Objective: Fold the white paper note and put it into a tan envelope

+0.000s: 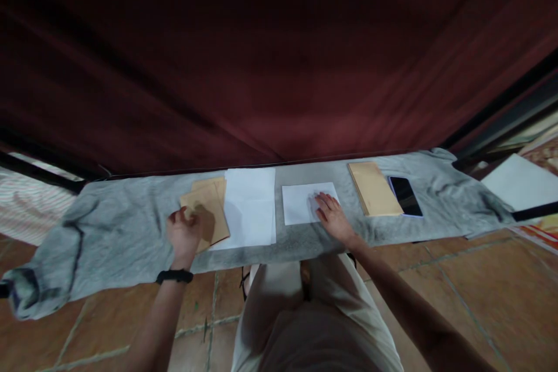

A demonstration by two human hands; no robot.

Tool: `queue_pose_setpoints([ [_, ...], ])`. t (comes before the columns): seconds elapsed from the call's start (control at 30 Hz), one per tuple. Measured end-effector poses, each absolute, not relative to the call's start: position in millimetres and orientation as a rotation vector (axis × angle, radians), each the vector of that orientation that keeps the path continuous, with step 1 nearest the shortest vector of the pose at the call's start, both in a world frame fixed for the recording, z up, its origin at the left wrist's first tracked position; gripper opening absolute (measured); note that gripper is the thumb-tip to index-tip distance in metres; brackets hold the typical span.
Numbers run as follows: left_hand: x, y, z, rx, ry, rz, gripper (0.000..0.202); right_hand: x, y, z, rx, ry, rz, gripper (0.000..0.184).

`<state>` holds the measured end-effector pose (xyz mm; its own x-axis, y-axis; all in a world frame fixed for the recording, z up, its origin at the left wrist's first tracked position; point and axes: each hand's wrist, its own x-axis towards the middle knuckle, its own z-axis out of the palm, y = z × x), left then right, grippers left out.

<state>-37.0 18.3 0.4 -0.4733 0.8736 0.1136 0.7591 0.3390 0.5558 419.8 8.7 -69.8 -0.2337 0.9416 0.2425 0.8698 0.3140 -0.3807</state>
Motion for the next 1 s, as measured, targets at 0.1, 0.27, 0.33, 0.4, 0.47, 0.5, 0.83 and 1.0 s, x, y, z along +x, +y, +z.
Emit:
queue_pose_setpoints([
  [0.1,33.5,8.9,-9.5,1.956,2.108,0.904,0.048,419.9,3.8,-75.1,-1.658,-2.152,0.211,0.047],
  [0.27,147.8,-4.5,-38.1,2.318,1.598,0.605,0.052,417.3,1.0,-77.3,-1.706,-2.167,0.199,0.047],
  [0.33,167.9,-5.2,-49.5,2.348,1.591,0.554,0.051,418.6,0.4,-76.4,-1.712,-2.176,0.187,0.047],
  [0.4,174.4,-4.8,-57.8,2.376,1.658,0.562,0.051,421.4,-0.9,-75.3,-1.723,-2.189,0.171,0.047],
  [0.47,174.4,-5.1,-61.9,2.423,1.727,0.583,0.050,425.0,-2.7,-74.2,-1.738,-2.197,0.162,0.046],
  [0.5,174.5,-5.8,-62.5,2.449,1.750,0.590,0.049,426.5,-3.5,-73.5,-1.745,-2.197,0.160,0.046],
  [0.83,241.6,10.2,-59.4,2.581,1.645,0.470,0.055,399.8,12.3,-65.8,-1.613,-2.222,0.196,0.047],
  [1.0,250.4,30.8,-64.7,2.533,1.702,0.374,0.056,398.5,20.6,-73.3,-1.655,-2.214,0.142,0.046],
])
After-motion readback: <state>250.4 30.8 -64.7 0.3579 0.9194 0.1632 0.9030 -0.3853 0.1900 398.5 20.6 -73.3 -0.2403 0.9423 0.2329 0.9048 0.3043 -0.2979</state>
